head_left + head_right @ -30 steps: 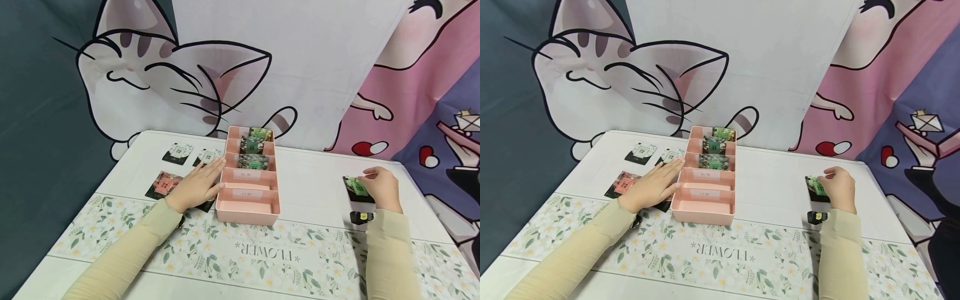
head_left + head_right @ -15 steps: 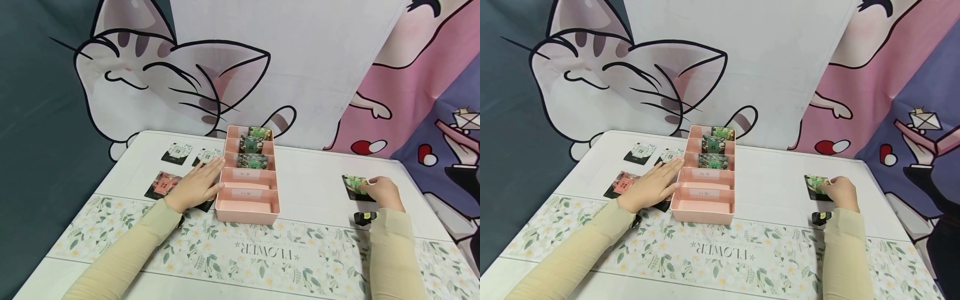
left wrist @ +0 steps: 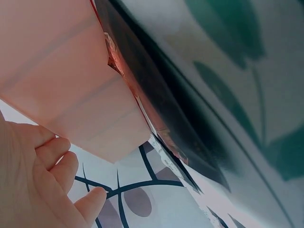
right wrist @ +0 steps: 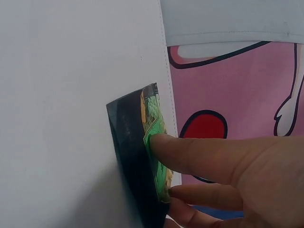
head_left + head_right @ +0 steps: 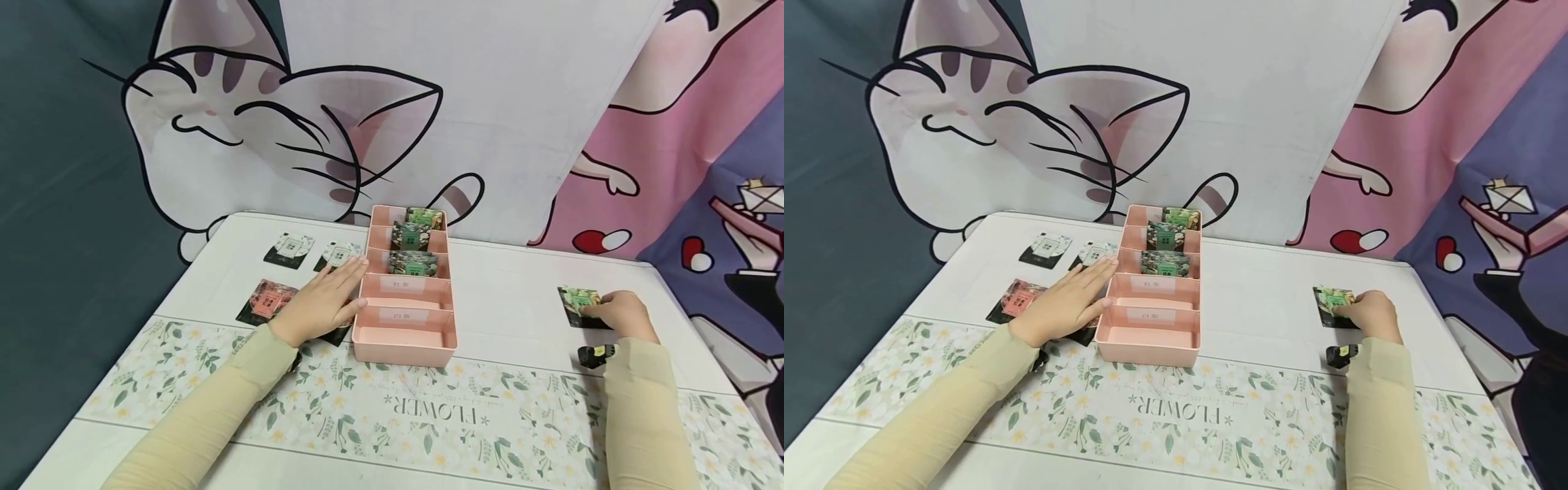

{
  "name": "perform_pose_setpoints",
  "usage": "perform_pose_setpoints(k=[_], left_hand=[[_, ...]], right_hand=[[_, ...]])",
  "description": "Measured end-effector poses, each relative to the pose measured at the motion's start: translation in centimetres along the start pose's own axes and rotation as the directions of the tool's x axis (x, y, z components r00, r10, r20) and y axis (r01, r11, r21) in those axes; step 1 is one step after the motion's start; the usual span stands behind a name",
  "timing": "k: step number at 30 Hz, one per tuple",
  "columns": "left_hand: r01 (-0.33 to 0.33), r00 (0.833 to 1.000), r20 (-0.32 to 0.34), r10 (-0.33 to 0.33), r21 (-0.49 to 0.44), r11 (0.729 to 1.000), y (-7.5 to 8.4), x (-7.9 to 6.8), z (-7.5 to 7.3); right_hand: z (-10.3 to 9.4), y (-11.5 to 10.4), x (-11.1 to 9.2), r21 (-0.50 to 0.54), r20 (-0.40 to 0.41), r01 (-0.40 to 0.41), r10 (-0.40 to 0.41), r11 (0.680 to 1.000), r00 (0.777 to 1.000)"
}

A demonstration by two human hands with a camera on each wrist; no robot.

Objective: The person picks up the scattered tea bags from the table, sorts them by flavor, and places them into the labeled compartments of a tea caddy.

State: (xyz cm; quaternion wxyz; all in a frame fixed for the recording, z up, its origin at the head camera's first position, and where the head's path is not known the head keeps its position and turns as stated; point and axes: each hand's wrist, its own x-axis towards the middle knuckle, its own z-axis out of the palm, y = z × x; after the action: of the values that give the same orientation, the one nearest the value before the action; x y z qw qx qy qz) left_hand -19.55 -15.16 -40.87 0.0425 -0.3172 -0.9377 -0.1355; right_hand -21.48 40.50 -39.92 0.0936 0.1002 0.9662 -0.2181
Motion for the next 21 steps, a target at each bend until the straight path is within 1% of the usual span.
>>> perform_pose_setpoints(k=[6, 9, 14, 18, 21], left_hand=[[-0.005, 1.000, -0.002, 0.005, -0.003, 1.000, 0.0, 0.1, 0.0], [-0.007, 1.000, -0.002, 0.007, 0.001, 1.000, -0.1, 0.1, 0.0], [-0.011, 1.000, -0.005, 0.011, 0.010, 1.000, -0.1, 0.3, 0.0], [-0.014, 1.000, -0.009, 0.015, 0.007, 1.000, 0.0, 0.3, -0.1], [-0.013, 1.000, -0.006, 0.013, 0.004, 1.000, 0.1, 0.3, -0.2]], right_hand=[[-0.2, 0.3, 0.1, 0.030, 0.019, -0.027, 0.026, 0.999, 0.999], [-0.3, 0.3, 0.2, 0.044, 0.012, -0.031, 0.030, 0.999, 0.999], [-0.3, -0.2, 0.0, 0.098, -0.053, -0.069, 0.074, 0.993, 0.996], [-0.1, -0.6, -0.4, 0.166, -0.118, -0.107, 0.127, 0.980, 0.985], [0.0, -0.9, -0.4, 0.210, -0.153, -0.114, 0.148, 0.971, 0.977]])
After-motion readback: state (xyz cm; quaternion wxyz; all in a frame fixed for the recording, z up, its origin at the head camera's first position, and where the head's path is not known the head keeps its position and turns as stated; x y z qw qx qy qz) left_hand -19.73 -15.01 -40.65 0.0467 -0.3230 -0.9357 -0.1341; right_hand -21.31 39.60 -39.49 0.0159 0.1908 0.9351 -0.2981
